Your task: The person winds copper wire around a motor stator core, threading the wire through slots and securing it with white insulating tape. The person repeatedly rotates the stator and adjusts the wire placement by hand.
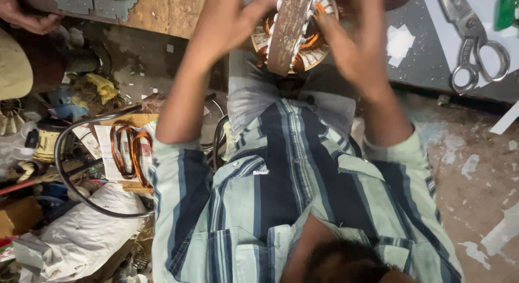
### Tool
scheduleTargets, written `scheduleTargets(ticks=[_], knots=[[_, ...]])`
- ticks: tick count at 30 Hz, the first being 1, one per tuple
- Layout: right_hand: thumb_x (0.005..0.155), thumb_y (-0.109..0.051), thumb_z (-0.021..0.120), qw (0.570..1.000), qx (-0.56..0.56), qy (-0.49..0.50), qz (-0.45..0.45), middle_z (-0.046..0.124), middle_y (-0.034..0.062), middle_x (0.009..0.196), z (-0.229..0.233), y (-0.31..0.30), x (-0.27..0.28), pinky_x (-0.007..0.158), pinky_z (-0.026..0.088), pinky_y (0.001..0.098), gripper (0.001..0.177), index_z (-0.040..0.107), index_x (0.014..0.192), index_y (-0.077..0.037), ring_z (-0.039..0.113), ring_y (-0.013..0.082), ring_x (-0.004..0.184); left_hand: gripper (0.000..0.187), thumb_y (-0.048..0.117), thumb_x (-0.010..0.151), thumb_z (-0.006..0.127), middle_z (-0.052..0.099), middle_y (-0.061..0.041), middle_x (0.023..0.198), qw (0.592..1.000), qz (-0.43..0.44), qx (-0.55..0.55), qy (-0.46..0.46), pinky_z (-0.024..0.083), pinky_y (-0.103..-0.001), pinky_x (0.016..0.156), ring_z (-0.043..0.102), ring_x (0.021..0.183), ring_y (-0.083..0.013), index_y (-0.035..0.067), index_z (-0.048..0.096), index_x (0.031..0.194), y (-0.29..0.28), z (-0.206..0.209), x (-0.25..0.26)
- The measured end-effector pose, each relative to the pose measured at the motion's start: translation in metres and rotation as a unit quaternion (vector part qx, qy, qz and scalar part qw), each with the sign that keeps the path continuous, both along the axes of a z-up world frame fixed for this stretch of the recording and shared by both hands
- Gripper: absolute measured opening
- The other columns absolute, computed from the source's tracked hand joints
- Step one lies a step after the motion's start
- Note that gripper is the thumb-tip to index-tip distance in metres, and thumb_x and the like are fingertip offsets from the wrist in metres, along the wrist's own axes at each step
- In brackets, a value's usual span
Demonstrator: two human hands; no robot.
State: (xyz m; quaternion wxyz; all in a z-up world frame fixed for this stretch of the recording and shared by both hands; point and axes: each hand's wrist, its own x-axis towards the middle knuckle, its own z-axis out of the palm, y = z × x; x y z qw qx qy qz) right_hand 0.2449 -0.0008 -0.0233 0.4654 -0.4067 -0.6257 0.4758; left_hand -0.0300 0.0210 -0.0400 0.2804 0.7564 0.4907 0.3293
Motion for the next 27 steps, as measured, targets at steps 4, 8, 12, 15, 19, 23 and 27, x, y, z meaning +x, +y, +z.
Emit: scheduleTargets(ticks=[4, 8, 12, 15, 19, 23, 27], knots=[[0.095, -0.021, 0.093, 0.937, 0.253, -0.239, 0.0, 0.042, 0.0213, 0.158, 0.003, -0.027, 0.018, 0.12, 0.04, 0.0494, 0.036, 0.072, 0.118, -0.003, 0.044, 0.0419, 0.143, 0.041, 0.019, 0.106, 0.07, 0.065, -0.014, 0.137, 0.985, -0.009, -0.013, -0.172, 0.051, -0.042, 0.11, 0.065, 0.13, -0.0327, 0.007, 0.053, 0.141, -0.051, 0.024, -0.008], [0.099, -0.03, 0.09, 0.916, 0.252, -0.308, 0.041, 0.039, 0.0235, 0.158, 0.001, -0.032, 0.023, 0.124, 0.034, 0.0549, 0.038, 0.073, 0.119, -0.003, 0.038, 0.046, 0.148, 0.075, 0.015, 0.089, 0.077, 0.049, -0.019, 0.16, 0.994, -0.086, 0.054, 0.047, 0.034, -0.054, 0.133, 0.041, 0.154, -0.0439, 0.009, 0.044, 0.156, -0.06, 0.026, -0.011], [0.098, -0.029, 0.087, 0.902, 0.269, -0.335, 0.053, 0.038, 0.0236, 0.159, 0.003, -0.031, 0.018, 0.124, 0.032, 0.0558, 0.037, 0.074, 0.124, -0.004, 0.036, 0.0466, 0.148, 0.084, 0.033, 0.088, 0.089, 0.047, -0.019, 0.159, 0.989, -0.104, 0.074, 0.074, 0.029, -0.057, 0.13, 0.034, 0.153, -0.0458, 0.006, 0.046, 0.154, -0.059, 0.019, -0.009], [0.098, -0.028, 0.085, 0.887, 0.287, -0.359, 0.05, 0.038, 0.0239, 0.16, 0.007, -0.032, 0.021, 0.126, 0.033, 0.0557, 0.04, 0.074, 0.13, -0.008, 0.037, 0.0454, 0.147, 0.082, 0.037, 0.087, 0.091, 0.049, -0.019, 0.157, 0.984, -0.114, 0.106, 0.087, 0.031, -0.057, 0.129, 0.037, 0.151, -0.0455, 0.004, 0.05, 0.151, -0.054, 0.017, -0.007], [0.091, -0.018, 0.085, 0.947, 0.221, -0.225, 0.065, 0.049, 0.0226, 0.154, 0.012, -0.028, 0.031, 0.121, 0.04, 0.0548, 0.05, 0.069, 0.136, -0.002, 0.047, 0.0448, 0.144, 0.066, 0.03, 0.084, 0.088, 0.058, -0.021, 0.15, 0.976, -0.147, 0.152, 0.045, 0.034, -0.055, 0.127, 0.046, 0.148, -0.0425, 0.0, 0.062, 0.138, -0.041, 0.013, -0.004], [0.088, -0.022, 0.09, 0.935, 0.27, -0.229, 0.026, 0.06, 0.0217, 0.141, 0.016, -0.032, 0.027, 0.115, 0.045, 0.0516, 0.052, 0.068, 0.128, 0.002, 0.055, 0.0431, 0.133, 0.051, 0.027, 0.082, 0.088, 0.072, -0.019, 0.123, 0.968, -0.167, 0.186, -0.031, 0.037, -0.055, 0.123, 0.063, 0.13, -0.0359, 0.001, 0.071, 0.122, -0.035, 0.017, 0.008], [0.094, -0.011, 0.084, 0.984, 0.135, -0.111, 0.025, 0.071, 0.0159, 0.118, 0.01, -0.042, 0.012, 0.094, 0.057, 0.0375, 0.031, 0.07, 0.118, 0.003, 0.069, 0.0281, 0.106, 0.046, 0.032, 0.087, 0.091, 0.076, -0.015, 0.109, 0.99, -0.073, 0.028, -0.121, 0.056, -0.039, 0.098, 0.072, 0.107, -0.0286, 0.003, 0.073, 0.117, -0.044, 0.026, 0.026]])
